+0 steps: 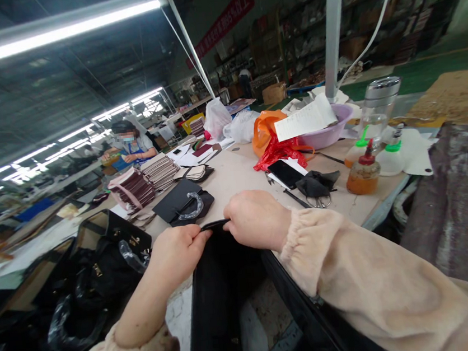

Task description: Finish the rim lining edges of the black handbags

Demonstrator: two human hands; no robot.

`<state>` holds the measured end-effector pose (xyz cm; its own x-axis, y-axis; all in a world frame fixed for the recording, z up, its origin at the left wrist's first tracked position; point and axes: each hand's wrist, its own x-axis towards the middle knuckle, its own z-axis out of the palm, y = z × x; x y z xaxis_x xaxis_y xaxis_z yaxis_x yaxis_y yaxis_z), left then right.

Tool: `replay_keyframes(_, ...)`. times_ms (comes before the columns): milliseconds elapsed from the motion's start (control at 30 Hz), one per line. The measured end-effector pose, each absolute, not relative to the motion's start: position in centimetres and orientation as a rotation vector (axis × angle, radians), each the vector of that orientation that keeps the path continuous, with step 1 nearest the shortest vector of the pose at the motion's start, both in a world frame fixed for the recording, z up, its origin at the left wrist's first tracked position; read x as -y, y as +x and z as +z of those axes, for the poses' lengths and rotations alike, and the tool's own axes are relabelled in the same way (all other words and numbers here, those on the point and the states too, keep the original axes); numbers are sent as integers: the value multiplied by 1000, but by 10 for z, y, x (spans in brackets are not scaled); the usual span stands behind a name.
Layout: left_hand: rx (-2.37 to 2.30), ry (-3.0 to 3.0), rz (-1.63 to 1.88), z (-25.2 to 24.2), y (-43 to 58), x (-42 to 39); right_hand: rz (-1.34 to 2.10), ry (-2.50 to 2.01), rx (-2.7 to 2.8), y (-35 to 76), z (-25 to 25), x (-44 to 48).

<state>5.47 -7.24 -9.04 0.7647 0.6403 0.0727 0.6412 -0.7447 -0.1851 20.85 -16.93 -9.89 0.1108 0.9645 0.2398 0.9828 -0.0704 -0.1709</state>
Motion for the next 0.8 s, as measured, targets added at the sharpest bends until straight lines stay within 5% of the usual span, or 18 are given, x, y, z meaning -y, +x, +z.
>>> replay_keyframes(333, 1089, -2870, -90, -92, 55, 69, 113, -1969, 1840, 211, -104, 166)
replay_keyframes(800, 1281, -3553, -672, -109, 62, 62, 184, -2032, 1785, 216, -105, 160)
